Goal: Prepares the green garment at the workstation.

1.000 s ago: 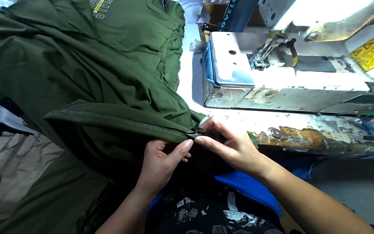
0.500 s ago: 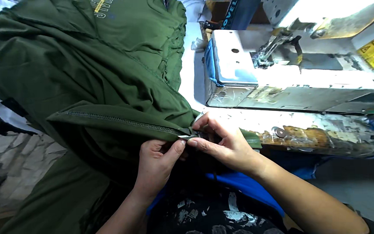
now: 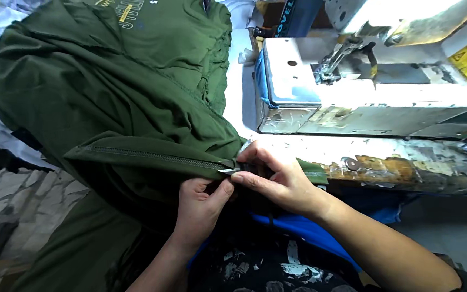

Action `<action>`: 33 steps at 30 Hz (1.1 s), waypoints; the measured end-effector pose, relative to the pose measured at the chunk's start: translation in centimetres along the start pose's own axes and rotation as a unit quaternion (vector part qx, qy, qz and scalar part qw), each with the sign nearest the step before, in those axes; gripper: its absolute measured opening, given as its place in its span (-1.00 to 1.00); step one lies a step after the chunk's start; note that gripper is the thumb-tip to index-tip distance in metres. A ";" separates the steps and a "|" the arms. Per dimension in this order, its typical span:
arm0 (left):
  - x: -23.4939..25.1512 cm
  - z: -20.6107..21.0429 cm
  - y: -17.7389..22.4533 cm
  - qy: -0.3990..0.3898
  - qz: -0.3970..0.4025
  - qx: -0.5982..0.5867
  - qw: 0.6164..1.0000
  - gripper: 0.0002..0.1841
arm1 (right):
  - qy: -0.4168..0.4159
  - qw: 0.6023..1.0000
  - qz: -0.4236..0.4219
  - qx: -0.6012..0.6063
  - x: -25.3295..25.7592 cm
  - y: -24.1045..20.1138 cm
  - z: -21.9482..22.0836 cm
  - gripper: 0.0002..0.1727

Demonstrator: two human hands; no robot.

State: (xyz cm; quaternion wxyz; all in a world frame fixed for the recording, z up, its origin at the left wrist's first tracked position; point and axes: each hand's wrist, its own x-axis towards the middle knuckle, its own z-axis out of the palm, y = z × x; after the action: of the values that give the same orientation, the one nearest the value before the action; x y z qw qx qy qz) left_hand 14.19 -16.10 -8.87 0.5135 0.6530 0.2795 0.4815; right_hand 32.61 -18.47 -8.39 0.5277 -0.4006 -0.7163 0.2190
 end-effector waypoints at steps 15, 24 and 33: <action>1.3 -0.6 0.0 0.015 -0.044 -0.060 0.997 -0.79 | 0.177 0.889 0.121 -0.404 -9.2 2.4 -14.0 -0.61; -2.6 -4.6 3.5 -0.193 0.006 0.370 0.909 -0.63 | 0.157 0.880 0.046 -0.446 -11.7 3.0 -12.9 -0.64; -0.3 -12.5 2.9 0.084 0.140 0.597 0.786 -0.29 | 0.046 0.892 0.041 -0.449 -12.8 4.3 -9.4 -0.49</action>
State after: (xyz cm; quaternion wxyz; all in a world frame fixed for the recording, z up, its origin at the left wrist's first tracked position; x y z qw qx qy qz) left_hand 2.25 -12.31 -6.12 -0.0774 0.8179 0.4588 0.3385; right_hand 44.43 -27.27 -15.74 0.3146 -0.6333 -0.6964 -0.1228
